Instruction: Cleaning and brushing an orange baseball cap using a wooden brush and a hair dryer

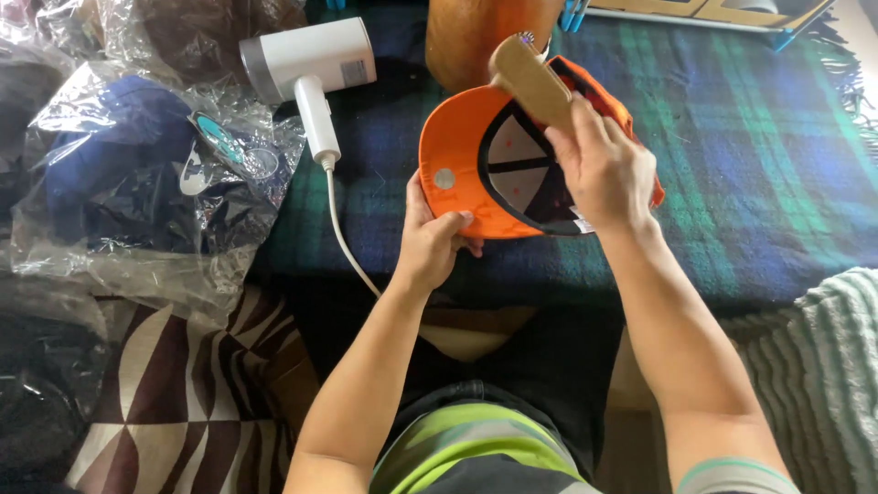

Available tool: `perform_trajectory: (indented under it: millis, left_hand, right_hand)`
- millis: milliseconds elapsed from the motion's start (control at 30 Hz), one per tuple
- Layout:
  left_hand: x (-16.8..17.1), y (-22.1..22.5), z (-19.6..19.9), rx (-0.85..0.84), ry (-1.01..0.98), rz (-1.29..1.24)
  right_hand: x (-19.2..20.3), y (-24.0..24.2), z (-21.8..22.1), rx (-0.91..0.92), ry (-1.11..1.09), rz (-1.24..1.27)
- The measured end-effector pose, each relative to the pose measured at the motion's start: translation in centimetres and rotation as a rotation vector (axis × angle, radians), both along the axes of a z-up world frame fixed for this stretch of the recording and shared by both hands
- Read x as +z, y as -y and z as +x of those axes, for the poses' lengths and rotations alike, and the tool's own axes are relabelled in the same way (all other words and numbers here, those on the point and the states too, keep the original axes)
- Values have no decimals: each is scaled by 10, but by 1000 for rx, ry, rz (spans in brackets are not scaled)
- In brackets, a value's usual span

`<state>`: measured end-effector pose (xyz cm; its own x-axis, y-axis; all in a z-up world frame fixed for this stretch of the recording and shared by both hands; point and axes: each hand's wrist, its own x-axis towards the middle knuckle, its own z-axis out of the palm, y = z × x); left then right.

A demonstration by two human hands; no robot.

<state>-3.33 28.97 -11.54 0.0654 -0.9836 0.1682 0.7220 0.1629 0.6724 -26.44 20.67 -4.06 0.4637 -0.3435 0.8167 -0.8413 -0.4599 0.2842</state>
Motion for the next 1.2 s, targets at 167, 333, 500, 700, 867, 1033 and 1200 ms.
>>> perform_trajectory:
  millis: [167, 333, 500, 700, 867, 1033, 1200]
  left_hand:
    - [-34, 23, -1, 0, 19, 36]
    - [-3, 4, 1, -12, -36, 32]
    - [6, 1, 3, -23, 0, 50]
    - [8, -1, 0, 4, -19, 14]
    - [-7, 7, 1, 4, -1, -1]
    - [-2, 2, 2, 28, -33, -6]
    - [-57, 25, -6, 9, 38, -14]
  right_hand:
    - [12, -45, 50, 208, -74, 50]
    - [13, -5, 20, 34, -150, -72]
    - [31, -59, 57, 84, -412, -138]
    - [0, 12, 15, -93, -15, -37]
    - [22, -35, 54, 229, -278, -46]
    - [12, 5, 34, 13, -54, -5]
    - [-8, -46, 61, 243, -187, 140]
